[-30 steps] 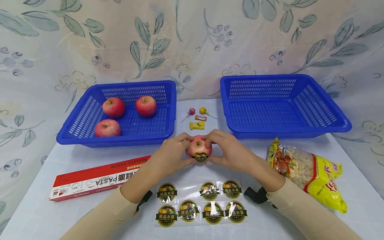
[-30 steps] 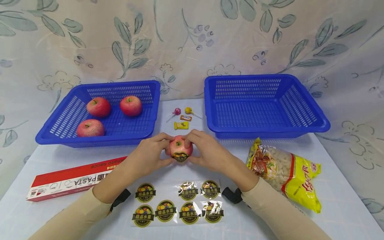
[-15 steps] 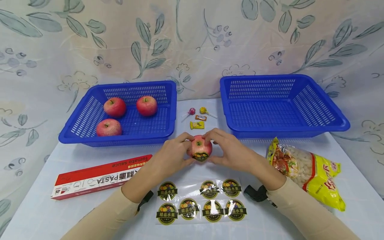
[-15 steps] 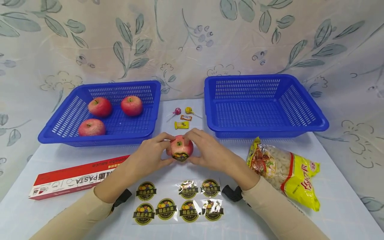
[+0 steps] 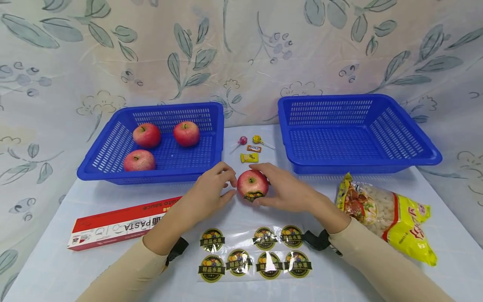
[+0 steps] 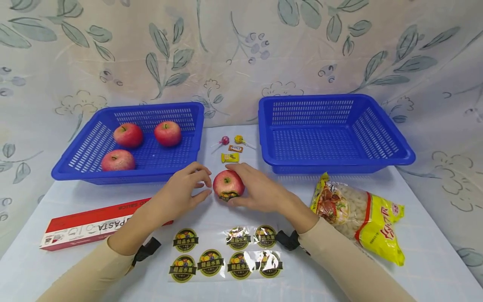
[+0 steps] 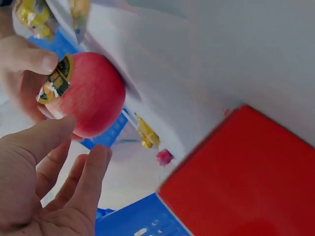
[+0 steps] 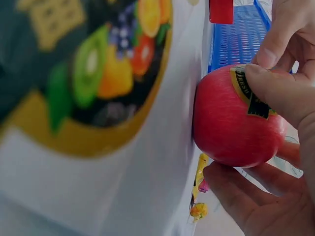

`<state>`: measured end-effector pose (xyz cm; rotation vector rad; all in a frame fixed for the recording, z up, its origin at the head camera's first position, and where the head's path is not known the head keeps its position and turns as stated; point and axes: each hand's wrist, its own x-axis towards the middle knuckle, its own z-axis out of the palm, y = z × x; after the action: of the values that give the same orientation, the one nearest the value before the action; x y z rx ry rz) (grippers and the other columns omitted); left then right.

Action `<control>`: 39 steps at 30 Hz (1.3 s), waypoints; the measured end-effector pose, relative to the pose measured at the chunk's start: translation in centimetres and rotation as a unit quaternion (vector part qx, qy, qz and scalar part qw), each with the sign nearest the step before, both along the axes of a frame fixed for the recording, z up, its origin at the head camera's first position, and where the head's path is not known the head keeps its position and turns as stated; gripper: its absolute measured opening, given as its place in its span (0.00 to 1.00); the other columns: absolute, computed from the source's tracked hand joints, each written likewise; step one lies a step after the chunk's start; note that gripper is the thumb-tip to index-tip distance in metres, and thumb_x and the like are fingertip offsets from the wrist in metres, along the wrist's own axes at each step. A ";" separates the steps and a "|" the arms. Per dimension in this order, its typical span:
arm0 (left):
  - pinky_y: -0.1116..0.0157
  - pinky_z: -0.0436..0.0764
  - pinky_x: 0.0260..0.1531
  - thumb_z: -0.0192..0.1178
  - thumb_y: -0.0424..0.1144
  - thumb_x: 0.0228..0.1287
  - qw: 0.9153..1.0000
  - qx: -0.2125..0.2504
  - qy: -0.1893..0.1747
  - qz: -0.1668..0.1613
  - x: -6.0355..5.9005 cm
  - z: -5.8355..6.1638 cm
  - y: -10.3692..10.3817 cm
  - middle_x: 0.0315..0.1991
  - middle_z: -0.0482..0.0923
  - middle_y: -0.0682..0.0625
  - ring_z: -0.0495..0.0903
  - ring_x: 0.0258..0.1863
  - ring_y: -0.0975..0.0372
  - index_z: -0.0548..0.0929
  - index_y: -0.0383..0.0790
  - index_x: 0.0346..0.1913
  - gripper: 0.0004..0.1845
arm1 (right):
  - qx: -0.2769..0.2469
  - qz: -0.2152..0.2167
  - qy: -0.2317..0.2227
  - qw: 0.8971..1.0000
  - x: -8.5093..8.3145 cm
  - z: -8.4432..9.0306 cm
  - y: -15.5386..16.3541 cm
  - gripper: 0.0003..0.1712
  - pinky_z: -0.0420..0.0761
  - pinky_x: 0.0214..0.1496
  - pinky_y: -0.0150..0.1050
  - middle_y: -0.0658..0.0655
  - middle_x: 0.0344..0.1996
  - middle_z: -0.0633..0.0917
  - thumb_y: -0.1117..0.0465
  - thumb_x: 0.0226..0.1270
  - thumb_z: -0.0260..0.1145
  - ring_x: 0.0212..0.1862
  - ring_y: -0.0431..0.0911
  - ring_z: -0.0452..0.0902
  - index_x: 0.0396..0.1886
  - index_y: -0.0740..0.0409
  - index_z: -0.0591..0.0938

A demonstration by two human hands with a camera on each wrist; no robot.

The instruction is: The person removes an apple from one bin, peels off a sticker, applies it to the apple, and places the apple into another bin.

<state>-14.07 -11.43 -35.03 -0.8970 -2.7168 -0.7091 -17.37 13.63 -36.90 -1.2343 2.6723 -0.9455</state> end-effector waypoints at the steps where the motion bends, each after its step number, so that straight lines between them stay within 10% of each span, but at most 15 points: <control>1: 0.62 0.86 0.41 0.72 0.29 0.60 1.000 0.003 -0.001 0.000 -0.1 0.0 0.0 0.46 0.78 0.49 0.85 0.39 0.58 0.82 0.41 0.38 0.09 | -0.002 0.000 0.003 1.000 0.0 -0.1 0.0 0.49 0.77 0.68 0.50 0.58 0.64 0.78 0.52 0.58 0.81 0.64 0.50 0.77 0.74 0.62 0.68; 23: 0.62 0.86 0.49 0.58 0.36 0.75 0.977 0.083 -0.186 -0.069 -2.8 0.9 4.0 0.59 0.81 0.39 0.87 0.51 0.55 0.71 0.41 0.69 0.22 | -0.007 0.035 -0.065 0.997 1.8 5.3 7.3 0.43 0.85 0.53 0.36 0.44 0.58 0.79 0.49 0.54 0.83 0.56 0.40 0.78 0.68 0.47 0.75; 39: 0.61 0.84 0.50 0.50 0.43 0.81 0.968 0.080 -0.227 -0.069 -5.2 2.2 8.9 0.59 0.83 0.45 0.87 0.52 0.56 0.63 0.46 0.77 0.27 | 0.022 -0.004 -0.064 0.998 -0.5 12.9 12.5 0.41 0.82 0.57 0.31 0.43 0.59 0.78 0.56 0.54 0.84 0.57 0.39 0.79 0.67 0.40 0.74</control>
<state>-19.30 -2.58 -32.84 -0.9929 -2.9367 -1.2862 -17.90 26.14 -24.01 -1.1163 2.5865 -0.9267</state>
